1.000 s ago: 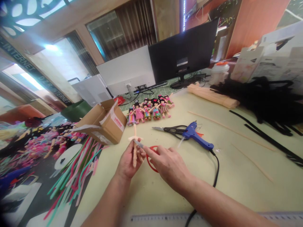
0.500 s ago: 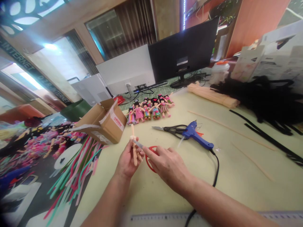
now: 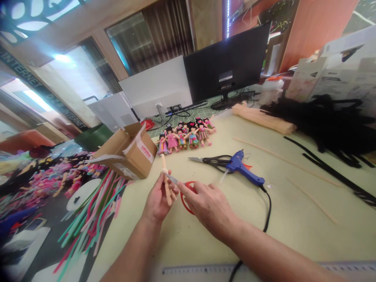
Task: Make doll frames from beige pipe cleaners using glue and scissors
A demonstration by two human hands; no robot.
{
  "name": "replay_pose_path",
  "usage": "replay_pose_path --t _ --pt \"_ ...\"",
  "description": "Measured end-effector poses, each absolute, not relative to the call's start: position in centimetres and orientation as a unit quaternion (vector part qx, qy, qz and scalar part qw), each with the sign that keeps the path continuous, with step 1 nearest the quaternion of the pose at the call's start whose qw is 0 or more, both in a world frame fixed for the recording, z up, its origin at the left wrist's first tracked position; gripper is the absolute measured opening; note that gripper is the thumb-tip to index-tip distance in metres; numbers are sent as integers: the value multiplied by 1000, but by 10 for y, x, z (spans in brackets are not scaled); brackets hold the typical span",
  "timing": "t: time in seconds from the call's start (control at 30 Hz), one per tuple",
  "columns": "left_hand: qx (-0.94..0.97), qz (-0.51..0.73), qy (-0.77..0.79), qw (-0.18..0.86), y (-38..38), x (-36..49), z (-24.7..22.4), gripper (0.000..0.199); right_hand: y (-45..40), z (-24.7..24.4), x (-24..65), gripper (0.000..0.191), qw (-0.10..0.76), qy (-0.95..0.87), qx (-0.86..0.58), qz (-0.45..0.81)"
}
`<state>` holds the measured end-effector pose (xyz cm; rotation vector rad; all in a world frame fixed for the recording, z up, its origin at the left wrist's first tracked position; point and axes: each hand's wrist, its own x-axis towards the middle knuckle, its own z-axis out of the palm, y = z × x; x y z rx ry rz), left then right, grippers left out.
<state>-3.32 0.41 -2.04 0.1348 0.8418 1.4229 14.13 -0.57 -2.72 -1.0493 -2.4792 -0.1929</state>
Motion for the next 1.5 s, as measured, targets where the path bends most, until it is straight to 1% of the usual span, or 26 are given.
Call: replay_pose_path --t 0.17,0.67,1.03,1.3,1.5 --pt "69 640 370 670 4 -34 -24 22 -6 -26 141 53 204 -898 -384 -72" --pt "102 640 368 666 3 -33 -24 25 -6 -27 144 56 208 -892 -394 -72" --pt "59 634 379 671 7 -38 -25 18 -5 -28 142 53 193 -895 -396 -66" --pt "70 644 360 672 7 -44 -23 17 -4 -34 143 46 237 -887 -388 -78" --pt "88 639 380 663 4 -35 -20 19 -6 -30 142 52 218 -892 -385 -92"
